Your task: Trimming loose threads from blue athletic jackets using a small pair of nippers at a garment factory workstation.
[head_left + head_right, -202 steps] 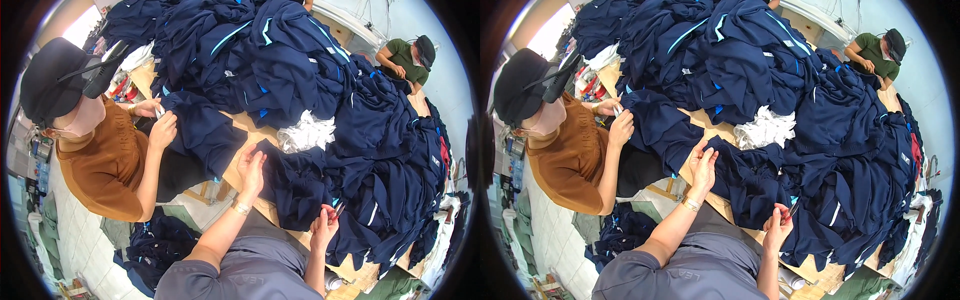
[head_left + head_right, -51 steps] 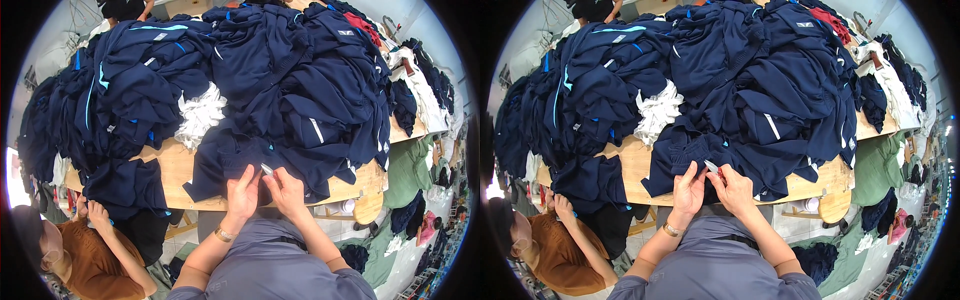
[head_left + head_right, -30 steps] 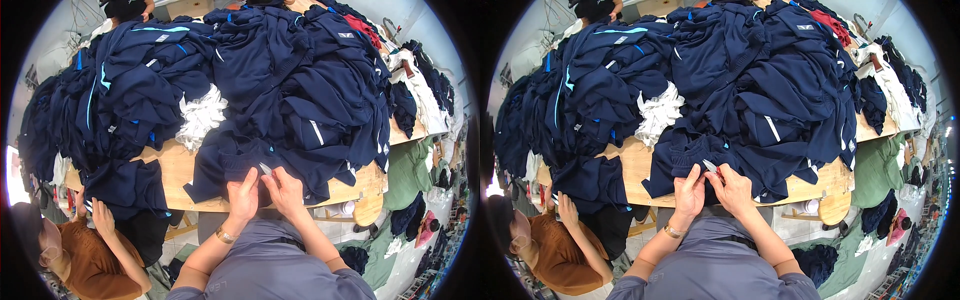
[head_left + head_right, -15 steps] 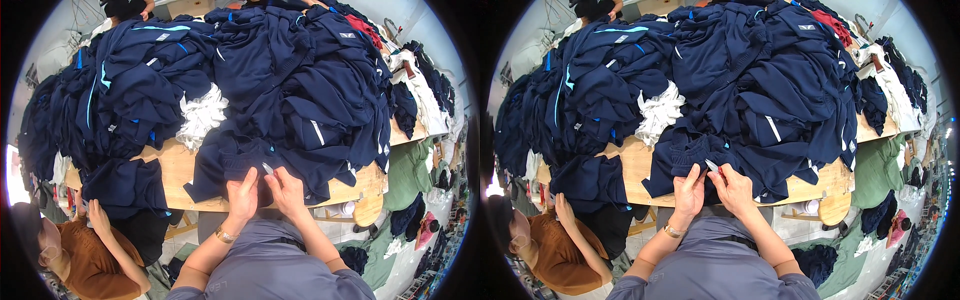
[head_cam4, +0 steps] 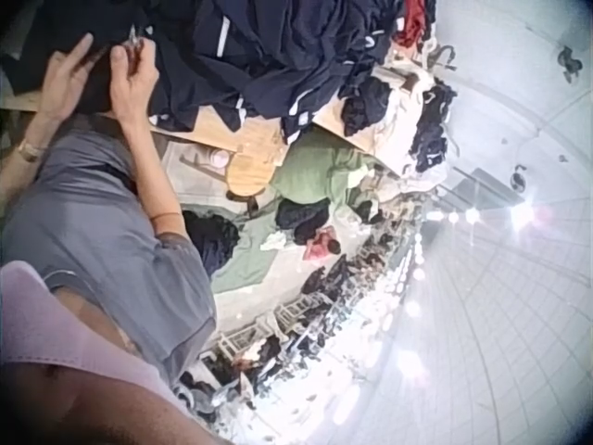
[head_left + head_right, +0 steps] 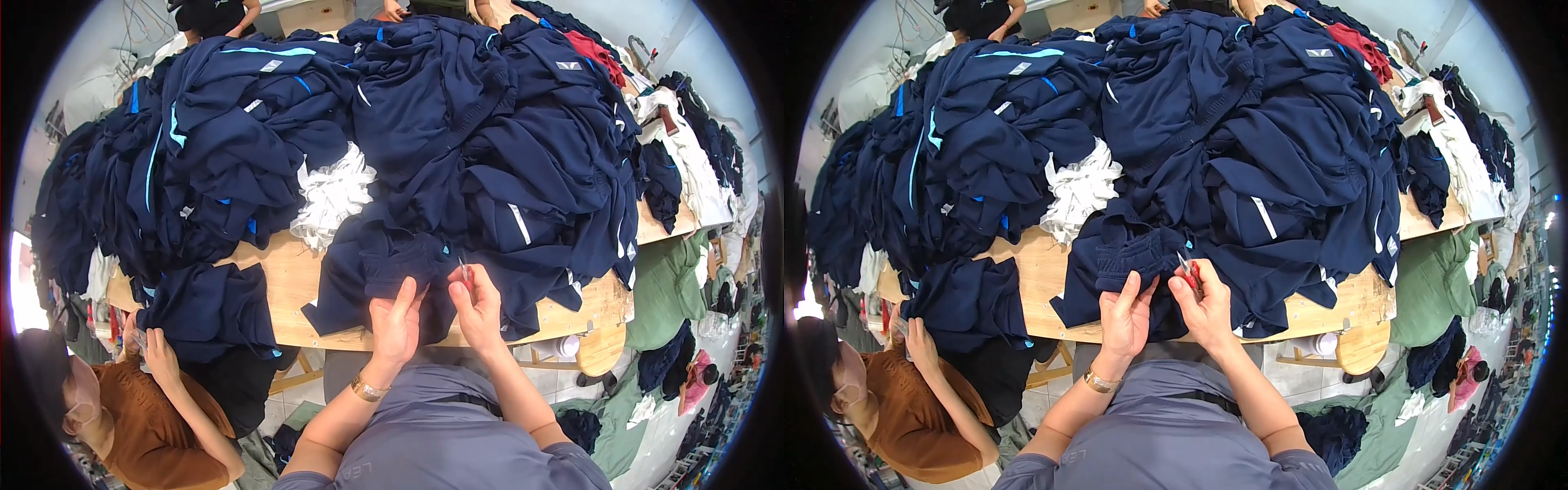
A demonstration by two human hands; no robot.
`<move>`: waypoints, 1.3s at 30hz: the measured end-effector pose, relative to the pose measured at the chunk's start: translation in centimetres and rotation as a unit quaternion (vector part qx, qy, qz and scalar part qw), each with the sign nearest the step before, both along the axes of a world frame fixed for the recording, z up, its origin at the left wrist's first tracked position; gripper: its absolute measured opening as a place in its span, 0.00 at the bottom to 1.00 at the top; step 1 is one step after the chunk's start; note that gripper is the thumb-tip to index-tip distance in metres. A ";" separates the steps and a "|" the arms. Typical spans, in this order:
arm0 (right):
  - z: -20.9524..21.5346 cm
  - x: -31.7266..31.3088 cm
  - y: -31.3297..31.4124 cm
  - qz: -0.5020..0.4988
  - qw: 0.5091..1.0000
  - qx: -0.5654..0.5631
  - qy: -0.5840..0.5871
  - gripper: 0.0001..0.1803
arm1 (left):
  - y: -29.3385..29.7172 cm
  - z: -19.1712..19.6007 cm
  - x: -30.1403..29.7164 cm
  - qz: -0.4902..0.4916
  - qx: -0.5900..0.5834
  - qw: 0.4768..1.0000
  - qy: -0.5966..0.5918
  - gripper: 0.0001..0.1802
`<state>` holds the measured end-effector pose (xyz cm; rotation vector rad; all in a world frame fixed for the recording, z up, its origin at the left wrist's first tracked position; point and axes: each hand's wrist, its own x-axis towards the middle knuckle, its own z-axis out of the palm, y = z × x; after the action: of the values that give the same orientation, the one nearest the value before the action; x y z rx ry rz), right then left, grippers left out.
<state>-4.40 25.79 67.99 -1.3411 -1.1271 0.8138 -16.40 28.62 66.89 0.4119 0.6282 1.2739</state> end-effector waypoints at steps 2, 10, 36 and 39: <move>-0.2 -0.1 0.2 0.003 1.000 -0.012 0.004 0.07 | 0.0 0.3 0.1 0.007 -0.018 1.000 0.003 0.09; 0.6 -1.0 0.7 -0.006 0.999 -0.027 -0.043 0.09 | 0.0 -1.6 -0.5 -0.015 0.019 1.000 0.008 0.08; -0.9 -1.0 0.1 -0.006 0.976 0.019 -0.219 0.14 | -0.2 -1.3 -0.3 0.019 -0.006 0.999 0.028 0.02; -0.6 -1.0 0.0 -0.028 0.996 -0.050 -0.069 0.10 | -0.1 -1.1 -0.2 0.018 0.009 1.000 0.012 0.02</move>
<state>-5.36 25.80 67.39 -1.5244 -1.1630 0.7532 -16.62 28.49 65.76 0.4327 0.6481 1.3120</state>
